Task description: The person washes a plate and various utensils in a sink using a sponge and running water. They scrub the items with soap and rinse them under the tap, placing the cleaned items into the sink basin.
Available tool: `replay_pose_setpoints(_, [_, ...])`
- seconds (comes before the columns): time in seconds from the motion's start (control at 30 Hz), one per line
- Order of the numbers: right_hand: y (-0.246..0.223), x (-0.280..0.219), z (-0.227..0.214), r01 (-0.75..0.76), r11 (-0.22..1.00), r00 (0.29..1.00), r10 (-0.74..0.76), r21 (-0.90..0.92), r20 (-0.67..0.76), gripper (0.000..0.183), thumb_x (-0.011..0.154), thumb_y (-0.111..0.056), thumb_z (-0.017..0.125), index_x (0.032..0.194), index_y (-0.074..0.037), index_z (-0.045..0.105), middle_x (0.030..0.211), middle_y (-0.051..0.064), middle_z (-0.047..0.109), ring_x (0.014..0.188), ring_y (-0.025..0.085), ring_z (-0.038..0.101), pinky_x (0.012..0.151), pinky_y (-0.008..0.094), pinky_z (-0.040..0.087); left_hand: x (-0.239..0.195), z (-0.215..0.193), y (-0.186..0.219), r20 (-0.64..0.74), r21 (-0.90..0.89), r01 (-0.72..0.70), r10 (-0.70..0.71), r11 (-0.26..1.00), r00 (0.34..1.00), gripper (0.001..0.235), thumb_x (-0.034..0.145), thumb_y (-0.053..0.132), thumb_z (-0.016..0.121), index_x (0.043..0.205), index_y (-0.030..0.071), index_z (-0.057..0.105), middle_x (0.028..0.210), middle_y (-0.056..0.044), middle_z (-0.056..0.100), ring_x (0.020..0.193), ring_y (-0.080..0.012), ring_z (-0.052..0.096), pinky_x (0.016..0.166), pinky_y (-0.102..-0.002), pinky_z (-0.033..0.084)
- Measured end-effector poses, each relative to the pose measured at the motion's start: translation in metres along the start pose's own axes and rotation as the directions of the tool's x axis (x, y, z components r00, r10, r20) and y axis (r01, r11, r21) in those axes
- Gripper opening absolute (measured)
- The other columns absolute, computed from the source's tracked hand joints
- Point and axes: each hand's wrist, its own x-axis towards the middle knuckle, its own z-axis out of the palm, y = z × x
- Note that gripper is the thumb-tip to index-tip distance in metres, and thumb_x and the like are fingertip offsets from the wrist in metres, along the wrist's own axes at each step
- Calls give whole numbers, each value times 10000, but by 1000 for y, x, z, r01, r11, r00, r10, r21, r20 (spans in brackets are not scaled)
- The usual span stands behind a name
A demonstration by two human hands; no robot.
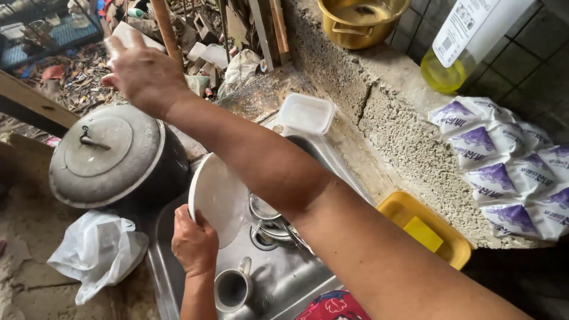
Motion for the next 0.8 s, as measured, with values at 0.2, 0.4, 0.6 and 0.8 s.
replay_pose_setpoints(0.2, [106, -73, -67, -116, 924, 985, 60, 363, 161, 820, 985, -635, 610, 1569, -68, 509, 1724, 105, 409, 1545, 333, 473, 1190, 532, 554, -21, -24, -42, 7, -75, 180, -180, 981, 984, 281, 1078, 236, 580, 1286, 52, 622, 1143, -199, 679, 968, -498, 667, 802, -616, 516])
replay_pose_setpoints(0.4, [374, -252, 14, -33, 653, 669, 577, -757, 469, 471, 1042, -442, 561, 1363, -140, 726, 1344, 66, 747, 1421, 321, 530, 1277, 728, 169, -46, -46, -61, 62, -157, 355, -350, 921, 935, 355, 1039, 250, 630, 1295, 5, 607, 1084, -235, 739, 944, -508, 699, 834, -613, 538])
replay_pose_setpoints(0.6, [393, -357, -5, -22, 693, 852, 390, -721, 349, 201, 798, -357, 765, 905, -208, 847, 788, 122, 806, 806, 357, 803, 719, 443, 582, -52, -30, -64, 67, -175, 324, -318, 930, 946, 374, 1011, 260, 659, 1259, -20, 632, 1060, -278, 742, 926, -546, 684, 818, -619, 525])
replay_pose_setpoints(0.8, [362, -395, -102, -51, 844, 838, 327, -533, 437, 901, 872, -665, 832, 1475, -53, 560, 1461, 237, 562, 1306, 411, 578, 1006, 527, 541, -56, -24, -44, 95, -224, 235, -219, 946, 971, 375, 1024, 259, 681, 1242, -39, 620, 1054, -292, 726, 921, -553, 666, 788, -625, 500])
